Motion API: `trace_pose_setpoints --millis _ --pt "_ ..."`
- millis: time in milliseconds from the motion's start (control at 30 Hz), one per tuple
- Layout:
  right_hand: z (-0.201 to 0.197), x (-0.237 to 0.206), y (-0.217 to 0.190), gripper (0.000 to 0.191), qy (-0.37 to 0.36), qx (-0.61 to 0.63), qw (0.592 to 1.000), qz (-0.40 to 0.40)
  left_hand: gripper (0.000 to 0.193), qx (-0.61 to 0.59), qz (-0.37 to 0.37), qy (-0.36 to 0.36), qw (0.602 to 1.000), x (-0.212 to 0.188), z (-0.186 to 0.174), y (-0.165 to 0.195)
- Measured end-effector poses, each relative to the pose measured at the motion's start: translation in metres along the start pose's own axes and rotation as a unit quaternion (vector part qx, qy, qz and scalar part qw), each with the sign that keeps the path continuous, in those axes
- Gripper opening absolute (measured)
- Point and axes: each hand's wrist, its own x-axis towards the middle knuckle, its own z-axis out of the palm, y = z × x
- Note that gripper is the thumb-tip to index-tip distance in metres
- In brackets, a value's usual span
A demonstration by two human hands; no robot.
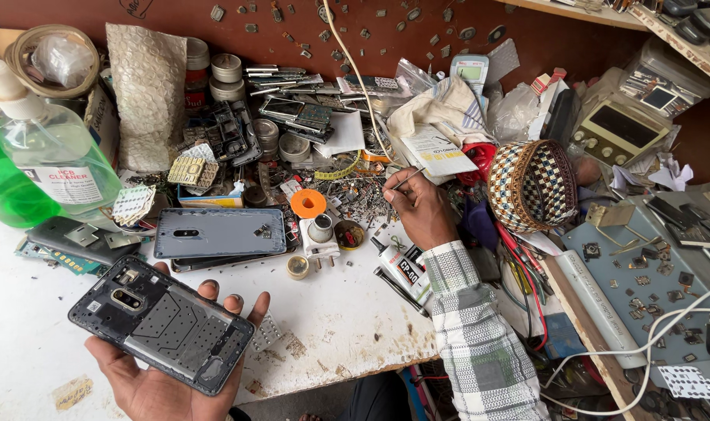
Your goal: The person sits at a cluttered repair workbench holding a phone with its back cover removed in one hand. They pick up a screwdriver and repeatedly work on the phone's rear panel, at times setting the phone down to pick at small parts and screws on the bench before resuming work on the device.
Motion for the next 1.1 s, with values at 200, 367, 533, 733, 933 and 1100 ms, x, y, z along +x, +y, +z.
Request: trace_pose_setpoints --millis 200,367,533,733,933,1100 --pt "0.0009 -0.0008 0.0004 0.013 -0.008 -0.009 1.0 -0.027 0.084 0.022 0.006 0.016 1.0 0.0005 0.0007 0.0008" --pt "0.0002 0.0007 0.0032 0.012 -0.034 0.037 0.998 -0.032 0.084 0.018 0.007 0.009 1.0 0.0 0.0013 0.0" --pt "-0.0009 0.0012 0.0047 0.015 0.023 0.029 0.999 -0.028 0.084 0.015 0.018 0.028 0.999 0.0005 0.0001 0.0001" --pt "0.0016 0.0006 0.0028 0.014 0.007 0.025 0.999 -0.034 0.085 0.043 0.017 0.034 0.998 0.0004 -0.0006 0.0011" --pt "0.0001 0.0005 0.0029 0.016 0.007 0.008 0.999 -0.035 0.084 -0.028 0.007 -0.006 1.0 0.001 0.0004 -0.0003" --pt "-0.0025 0.0009 0.0043 0.017 0.035 0.0 0.999 -0.014 0.085 0.02 0.015 0.021 0.999 0.0004 0.0013 0.0006"
